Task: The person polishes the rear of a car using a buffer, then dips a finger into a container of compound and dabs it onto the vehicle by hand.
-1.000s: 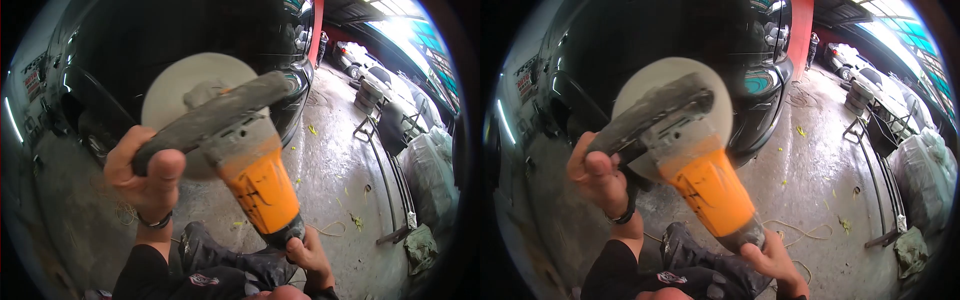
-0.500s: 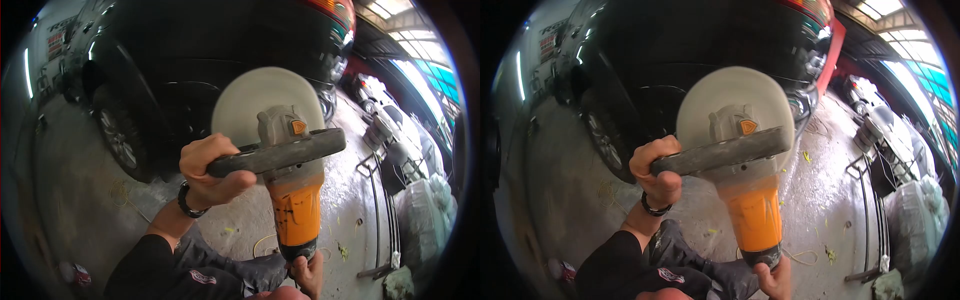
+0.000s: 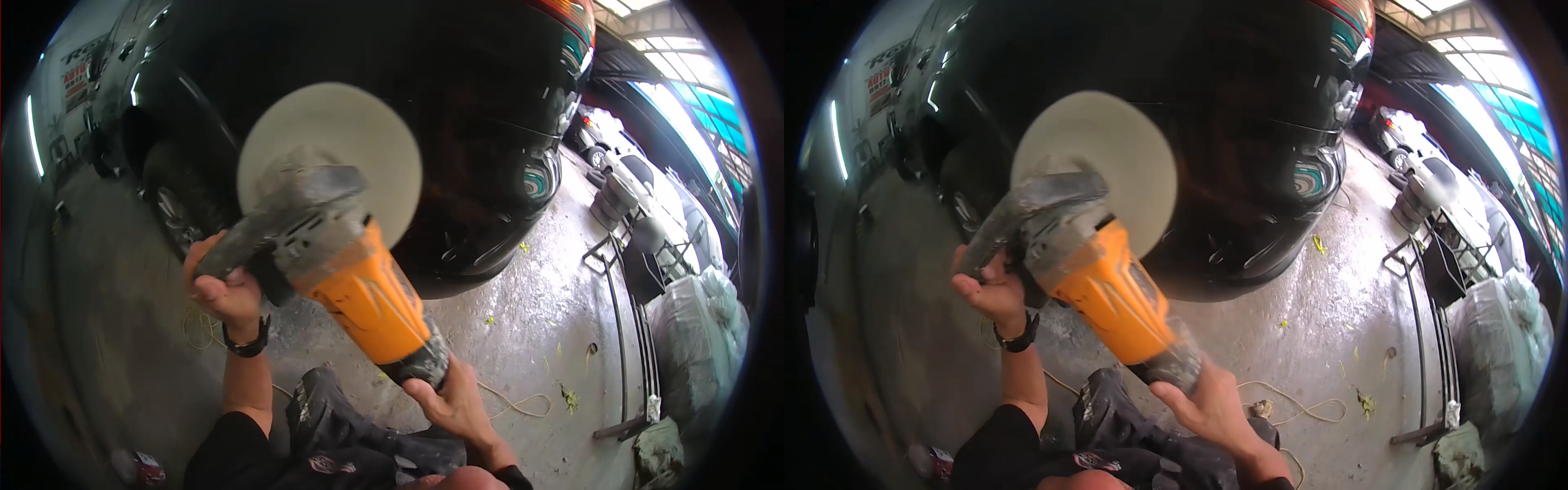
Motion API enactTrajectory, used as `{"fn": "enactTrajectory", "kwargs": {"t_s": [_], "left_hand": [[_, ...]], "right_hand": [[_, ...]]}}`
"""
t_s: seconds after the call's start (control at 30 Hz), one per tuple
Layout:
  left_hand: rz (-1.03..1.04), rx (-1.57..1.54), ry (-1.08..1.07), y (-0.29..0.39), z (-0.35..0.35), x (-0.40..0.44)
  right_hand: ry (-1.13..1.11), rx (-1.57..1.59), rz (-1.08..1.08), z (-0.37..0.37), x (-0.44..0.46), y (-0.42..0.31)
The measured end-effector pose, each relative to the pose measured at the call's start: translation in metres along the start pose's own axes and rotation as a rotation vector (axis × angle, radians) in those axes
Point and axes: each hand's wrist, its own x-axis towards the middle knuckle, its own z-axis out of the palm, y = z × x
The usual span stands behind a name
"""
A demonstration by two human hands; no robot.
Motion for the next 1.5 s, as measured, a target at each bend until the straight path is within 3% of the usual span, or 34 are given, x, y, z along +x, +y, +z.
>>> {"fn": "enactTrajectory", "kwargs": {"t_s": [0.1, 0.2, 0.47, 0.53, 0.6, 0.67, 0.7, 0.77, 0.83, 0.9, 1.0, 1.07, 1.17, 1.27, 1.4, 1.5], "left_hand": [[-0.027, 0.090, -0.165, 0.006, -0.019, 0.014], [0.030, 0.099, -0.201, 0.016, -0.008, 0.019], [0.157, 0.093, -0.232, 0.060, 0.073, 0.022], [0.213, 0.133, -0.252, 0.077, 0.099, 0.021], [0.324, -0.023, -0.322, 0.079, 0.127, 0.022], [0.295, -0.287, -0.493, 0.111, 0.171, 0.020], [0.524, -0.220, -0.566, 0.121, 0.195, 0.023], [0.621, -0.153, -0.714, 0.144, 0.238, 0.024], [0.569, -0.213, -0.790, 0.182, 0.281, 0.012], [0.614, -0.255, -0.804, 0.198, 0.321, -0.003], [0.481, 0.104, -0.986, 0.193, 0.371, -0.028], [0.547, 0.072, -0.960, 0.191, 0.387, -0.040], [0.441, 0.021, -0.940, 0.186, 0.399, -0.049], [0.441, 0.019, -0.868, 0.189, 0.389, -0.041], [0.448, -0.040, -0.883, 0.189, 0.353, -0.009], [0.478, -0.296, -0.675, 0.168, 0.339, 0.011]], "right_hand": [[-0.039, -0.023, -0.003, 0.007, 0.008, 0.002], [-0.056, -0.003, 0.019, 0.007, 0.009, 0.011], [0.070, 0.237, -0.146, -0.027, -0.003, 0.026], [0.076, 0.276, -0.137, -0.045, -0.009, 0.028], [0.101, 0.342, -0.125, -0.061, -0.013, 0.032], [0.131, 0.386, -0.162, -0.082, -0.016, 0.040], [0.131, 0.428, -0.173, -0.095, -0.017, 0.043], [0.208, 0.453, -0.170, -0.114, -0.017, 0.047], [0.384, 0.479, -0.167, -0.128, -0.014, 0.056], [0.419, 0.648, -0.212, -0.144, -0.009, 0.053], [0.422, 0.716, -0.220, -0.173, -0.006, 0.053], [0.427, 0.731, -0.243, -0.184, -0.004, 0.054], [0.395, 0.795, -0.238, -0.195, -0.001, 0.060], [0.333, 0.782, -0.251, -0.201, -0.002, 0.062], [0.453, 0.688, -0.240, -0.194, -0.007, 0.040], [0.442, 0.561, -0.221, -0.188, -0.013, 0.027]]}}
